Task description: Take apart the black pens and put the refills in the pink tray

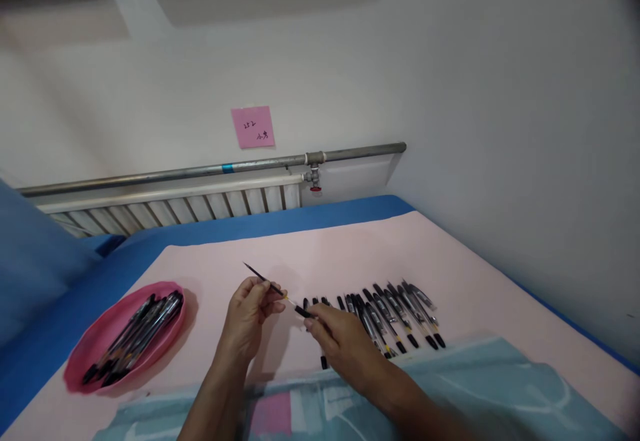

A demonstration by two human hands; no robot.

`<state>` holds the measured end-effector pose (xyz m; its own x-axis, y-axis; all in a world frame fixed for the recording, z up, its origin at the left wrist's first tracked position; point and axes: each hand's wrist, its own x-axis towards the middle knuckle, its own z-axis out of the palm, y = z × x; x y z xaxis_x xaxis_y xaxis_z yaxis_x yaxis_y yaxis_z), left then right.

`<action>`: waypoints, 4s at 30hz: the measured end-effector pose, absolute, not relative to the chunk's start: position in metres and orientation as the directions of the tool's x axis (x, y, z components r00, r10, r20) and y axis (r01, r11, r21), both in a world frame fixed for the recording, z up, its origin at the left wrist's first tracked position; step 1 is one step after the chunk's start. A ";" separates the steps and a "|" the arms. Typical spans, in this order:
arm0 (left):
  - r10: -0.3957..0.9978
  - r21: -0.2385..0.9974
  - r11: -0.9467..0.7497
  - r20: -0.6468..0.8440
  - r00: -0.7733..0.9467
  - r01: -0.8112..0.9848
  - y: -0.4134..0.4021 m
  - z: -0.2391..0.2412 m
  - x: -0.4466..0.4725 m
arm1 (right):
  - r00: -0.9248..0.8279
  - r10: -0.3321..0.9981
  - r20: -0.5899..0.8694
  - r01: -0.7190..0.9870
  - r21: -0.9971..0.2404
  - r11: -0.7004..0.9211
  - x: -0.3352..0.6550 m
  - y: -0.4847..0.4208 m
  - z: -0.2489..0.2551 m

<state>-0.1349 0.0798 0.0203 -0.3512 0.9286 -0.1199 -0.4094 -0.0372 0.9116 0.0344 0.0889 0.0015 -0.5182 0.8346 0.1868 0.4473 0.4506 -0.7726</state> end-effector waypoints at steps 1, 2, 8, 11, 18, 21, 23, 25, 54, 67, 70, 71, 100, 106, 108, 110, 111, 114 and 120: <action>0.930 0.912 -0.037 -0.119 -0.349 -0.408 0.080 0.020 -0.134 | -0.519 0.833 0.192 0.450 -0.767 0.457 0.034 0.089 0.001; 0.930 0.913 -0.037 -0.117 -0.348 -0.406 0.079 0.020 -0.134 | -0.518 0.832 0.196 0.452 -0.763 0.461 0.034 0.089 0.001; 0.915 0.914 -0.051 -0.118 -0.385 -0.402 0.079 0.020 -0.135 | -0.520 0.831 0.198 0.429 -0.781 0.455 0.034 0.087 0.004; 0.913 0.915 -0.055 -0.116 -0.390 -0.399 0.079 0.019 -0.136 | -0.517 0.833 0.197 0.427 -0.784 0.451 0.034 0.087 0.005; 0.912 0.914 -0.060 -0.114 -0.394 -0.402 0.079 0.020 -0.135 | -0.512 0.839 0.185 0.439 -0.783 0.440 0.034 0.088 0.003; 0.912 0.916 -0.049 -0.121 -0.392 -0.397 0.079 0.021 -0.135 | -0.513 0.839 0.183 0.444 -0.780 0.441 0.034 0.088 0.003; 0.913 0.917 -0.049 -0.119 -0.389 -0.396 0.078 0.021 -0.135 | -0.512 0.839 0.185 0.448 -0.776 0.445 0.035 0.088 0.003; 0.912 0.918 -0.051 -0.118 -0.392 -0.393 0.078 0.021 -0.135 | -0.508 0.840 0.192 0.449 -0.773 0.448 0.035 0.088 0.004; 0.892 0.935 -0.108 -0.058 -0.448 -0.338 0.078 0.019 -0.128 | -0.473 0.848 0.241 0.510 -0.710 0.486 0.035 0.088 0.005; 0.997 0.995 -0.014 0.007 -0.077 -0.099 0.068 0.026 -0.106 | -0.411 0.880 0.237 0.360 -0.845 0.396 0.036 0.089 0.013; 0.995 0.998 0.005 -0.011 -0.098 -0.061 0.068 0.025 -0.109 | -0.345 0.911 0.227 0.283 -0.900 0.332 0.037 0.090 0.016; 0.994 1.000 0.018 -0.019 -0.106 -0.009 0.069 0.022 -0.111 | -0.326 0.917 0.228 0.263 -0.910 0.320 0.038 0.090 0.016; 0.960 0.954 0.206 -0.154 -0.232 0.218 0.078 0.002 -0.129 | -0.379 0.907 0.181 0.286 -0.909 0.302 0.037 0.090 0.015; 0.933 0.830 0.185 -0.317 -0.172 -0.526 0.080 0.018 -0.149 | -0.488 0.862 0.135 0.301 -0.901 0.312 0.029 0.082 0.009; 0.936 0.772 0.197 -0.331 -0.118 -0.604 0.079 0.018 -0.146 | -0.516 0.846 0.134 0.267 -0.913 0.308 0.027 0.080 0.009; 0.936 0.732 0.211 -0.341 -0.081 -0.648 0.078 0.016 -0.141 | -0.526 0.841 0.124 0.244 -0.925 0.290 0.026 0.079 0.009; 0.937 0.720 0.214 -0.342 -0.069 -0.660 0.077 0.016 -0.137 | -0.525 0.844 0.115 0.240 -0.931 0.276 0.026 0.079 0.009; 0.945 0.710 0.222 -0.325 -0.030 -0.668 0.077 0.015 -0.130 | -0.504 0.860 0.075 0.244 -0.943 0.226 0.027 0.080 0.011; 0.955 0.732 0.215 -0.295 -0.016 -0.646 0.075 0.016 -0.125 | -0.474 0.880 0.030 0.242 -0.957 0.162 0.026 0.081 0.015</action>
<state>-0.1249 0.0753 0.0160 -0.0164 0.9553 -0.2953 -0.6459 0.2153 0.7325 0.0260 0.0815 0.0150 -0.4741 0.8800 0.0297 0.2417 0.1625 -0.9567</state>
